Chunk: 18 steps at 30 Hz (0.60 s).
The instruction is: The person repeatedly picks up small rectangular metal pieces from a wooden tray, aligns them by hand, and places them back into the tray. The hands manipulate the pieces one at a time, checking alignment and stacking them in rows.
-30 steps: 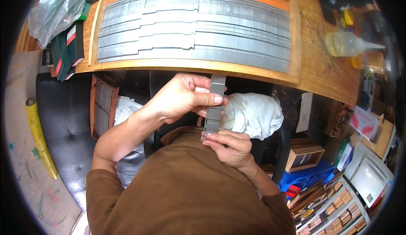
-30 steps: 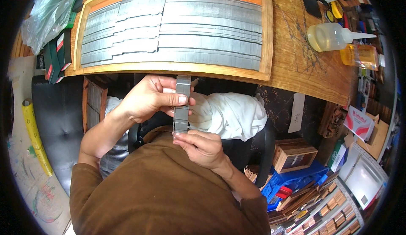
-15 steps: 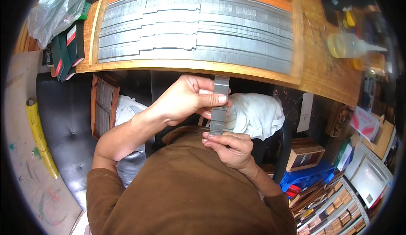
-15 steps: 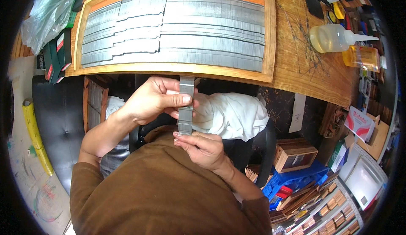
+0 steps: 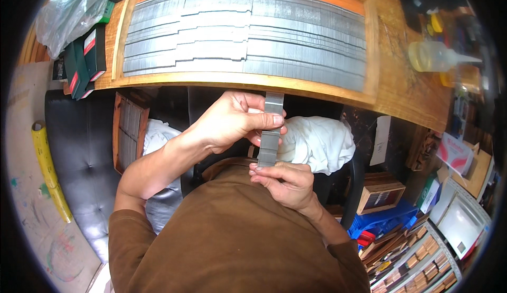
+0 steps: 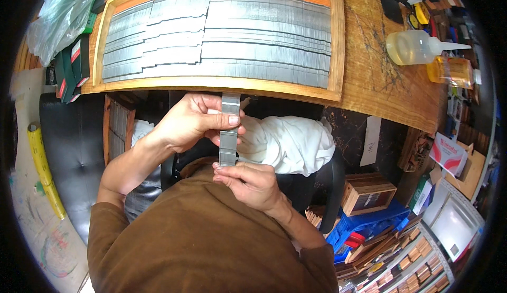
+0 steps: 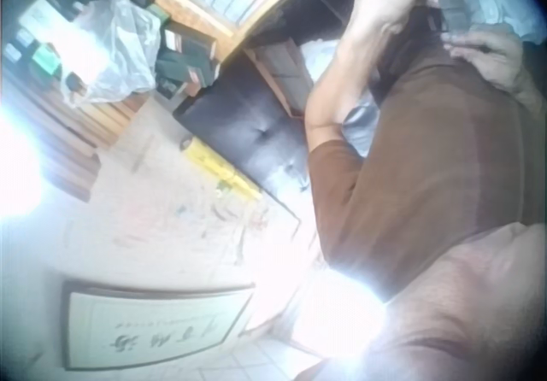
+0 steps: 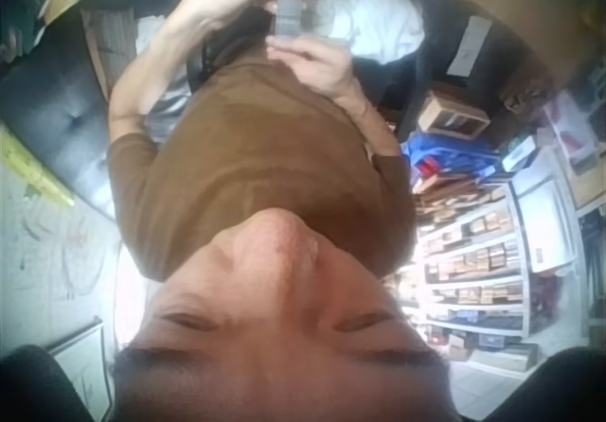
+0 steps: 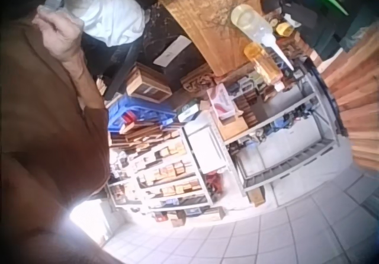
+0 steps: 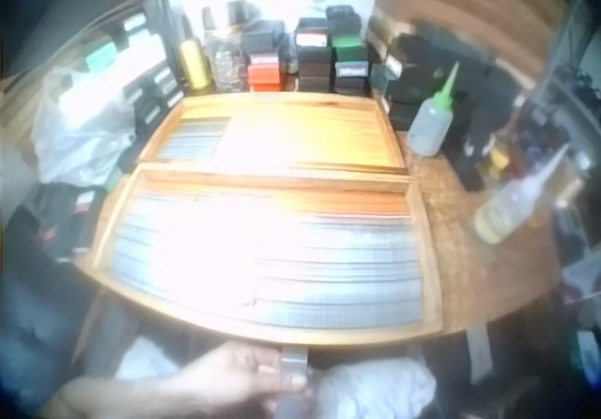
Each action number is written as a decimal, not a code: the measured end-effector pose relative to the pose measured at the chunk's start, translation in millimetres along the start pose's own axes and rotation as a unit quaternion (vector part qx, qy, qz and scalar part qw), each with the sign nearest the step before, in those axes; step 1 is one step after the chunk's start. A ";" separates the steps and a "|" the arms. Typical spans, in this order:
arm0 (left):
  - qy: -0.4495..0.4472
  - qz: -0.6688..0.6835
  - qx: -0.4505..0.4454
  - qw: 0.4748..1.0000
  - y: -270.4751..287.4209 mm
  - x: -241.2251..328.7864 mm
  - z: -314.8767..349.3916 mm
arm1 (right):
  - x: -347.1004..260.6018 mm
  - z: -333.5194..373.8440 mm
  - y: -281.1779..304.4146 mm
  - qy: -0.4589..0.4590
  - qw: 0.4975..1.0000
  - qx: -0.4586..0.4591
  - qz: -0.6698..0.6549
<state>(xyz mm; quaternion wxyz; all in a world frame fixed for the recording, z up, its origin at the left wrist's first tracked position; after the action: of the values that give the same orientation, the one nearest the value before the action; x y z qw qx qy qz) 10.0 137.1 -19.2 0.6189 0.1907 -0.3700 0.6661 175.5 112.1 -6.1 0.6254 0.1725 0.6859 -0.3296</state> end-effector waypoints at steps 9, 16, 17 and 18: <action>-0.248 -0.220 0.121 0.936 6.0 8.8 30.8 | -46.7 -60.2 48.1 -0.054 0.991 0.091 0.081; -0.391 -0.341 0.244 0.819 8.6 -7.7 65.7 | -27.9 -88.8 6.2 0.032 0.999 -0.030 -0.013; -0.369 -0.332 0.248 0.832 10.1 -9.0 68.0 | -23.9 -89.6 3.4 0.036 0.998 -0.042 -0.004; -0.366 -0.332 0.249 0.833 11.9 -11.0 69.2 | -19.4 -90.1 0.8 0.028 0.999 -0.035 -0.027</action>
<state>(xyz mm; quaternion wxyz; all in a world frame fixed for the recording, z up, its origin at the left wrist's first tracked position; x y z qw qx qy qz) -13.9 79.6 15.2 0.5538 0.6796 -0.3050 0.3721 112.0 176.3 12.6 0.6022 0.1415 0.7187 -0.3174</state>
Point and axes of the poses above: each hand's wrist, its own z-axis away from the middle knuckle, its own y-axis out of the back of the hand, x = y × z, the point moved 7 cm from there along -z, towards the middle knuckle, and after that the axes turned 15 degrees about -z, right-handed, at the moved point
